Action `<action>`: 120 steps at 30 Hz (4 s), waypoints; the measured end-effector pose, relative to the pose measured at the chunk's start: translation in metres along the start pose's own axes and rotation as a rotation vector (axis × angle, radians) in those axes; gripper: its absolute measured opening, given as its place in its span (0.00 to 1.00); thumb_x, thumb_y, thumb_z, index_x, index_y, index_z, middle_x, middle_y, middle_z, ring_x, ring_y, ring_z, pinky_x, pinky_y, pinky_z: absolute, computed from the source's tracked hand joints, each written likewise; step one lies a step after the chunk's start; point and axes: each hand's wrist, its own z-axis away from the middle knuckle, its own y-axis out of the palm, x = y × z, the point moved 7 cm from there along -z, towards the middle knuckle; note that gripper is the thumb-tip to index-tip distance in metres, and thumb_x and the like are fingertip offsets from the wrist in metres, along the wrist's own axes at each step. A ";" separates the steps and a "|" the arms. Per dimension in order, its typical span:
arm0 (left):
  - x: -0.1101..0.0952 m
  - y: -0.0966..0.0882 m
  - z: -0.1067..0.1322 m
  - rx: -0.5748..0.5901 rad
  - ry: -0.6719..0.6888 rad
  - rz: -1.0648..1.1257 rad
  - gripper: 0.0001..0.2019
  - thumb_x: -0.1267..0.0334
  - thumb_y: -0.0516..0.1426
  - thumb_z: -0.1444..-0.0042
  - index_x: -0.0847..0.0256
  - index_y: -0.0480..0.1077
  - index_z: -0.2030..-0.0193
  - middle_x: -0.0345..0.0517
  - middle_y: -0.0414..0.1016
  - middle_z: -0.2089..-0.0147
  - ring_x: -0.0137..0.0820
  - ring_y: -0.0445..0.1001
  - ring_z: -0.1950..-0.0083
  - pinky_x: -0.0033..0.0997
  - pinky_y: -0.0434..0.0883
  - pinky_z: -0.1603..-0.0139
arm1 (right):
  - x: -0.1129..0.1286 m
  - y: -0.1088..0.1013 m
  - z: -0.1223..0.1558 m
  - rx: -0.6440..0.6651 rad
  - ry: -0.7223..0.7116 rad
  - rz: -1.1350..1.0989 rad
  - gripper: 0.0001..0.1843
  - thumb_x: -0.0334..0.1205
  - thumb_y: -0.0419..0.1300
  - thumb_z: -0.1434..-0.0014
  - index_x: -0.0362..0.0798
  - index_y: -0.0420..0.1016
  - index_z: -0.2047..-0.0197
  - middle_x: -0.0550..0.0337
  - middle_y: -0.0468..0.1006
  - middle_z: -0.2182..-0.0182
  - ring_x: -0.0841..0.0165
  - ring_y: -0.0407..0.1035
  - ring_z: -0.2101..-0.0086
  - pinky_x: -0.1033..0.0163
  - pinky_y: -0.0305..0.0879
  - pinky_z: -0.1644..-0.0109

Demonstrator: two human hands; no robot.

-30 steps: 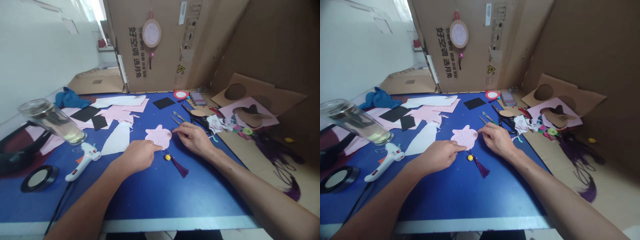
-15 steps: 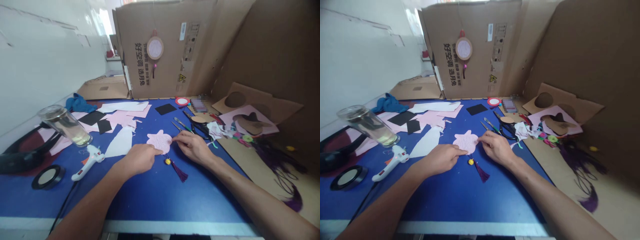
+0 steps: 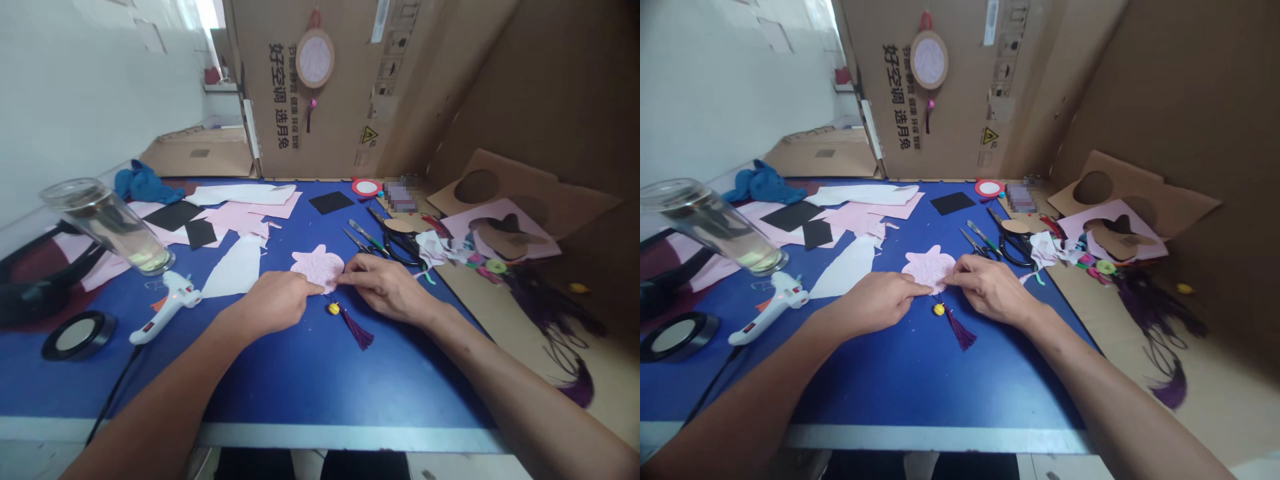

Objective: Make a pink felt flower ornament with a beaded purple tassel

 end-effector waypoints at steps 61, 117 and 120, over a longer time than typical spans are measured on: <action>-0.002 -0.007 0.003 0.000 0.029 -0.059 0.29 0.72 0.52 0.32 0.42 0.81 0.34 0.45 0.86 0.49 0.39 0.84 0.51 0.36 0.76 0.52 | 0.008 0.014 0.000 0.083 -0.031 0.089 0.25 0.25 0.57 0.29 0.57 0.87 0.38 0.53 0.84 0.53 0.63 0.77 0.58 0.62 0.66 0.60; -0.007 -0.017 0.004 -0.132 0.243 -0.047 0.23 0.76 0.50 0.31 0.57 0.83 0.42 0.50 0.82 0.35 0.42 0.79 0.37 0.43 0.73 0.32 | -0.003 0.009 -0.001 0.061 0.118 -0.131 0.10 0.31 0.61 0.27 0.50 0.84 0.49 0.54 0.84 0.56 0.63 0.79 0.58 0.59 0.71 0.53; -0.005 -0.012 0.003 -0.098 0.244 -0.053 0.24 0.77 0.50 0.32 0.57 0.82 0.40 0.50 0.81 0.33 0.42 0.79 0.35 0.44 0.73 0.32 | -0.002 0.007 -0.001 0.046 0.118 -0.133 0.10 0.32 0.61 0.27 0.50 0.85 0.50 0.54 0.85 0.56 0.63 0.79 0.58 0.59 0.71 0.53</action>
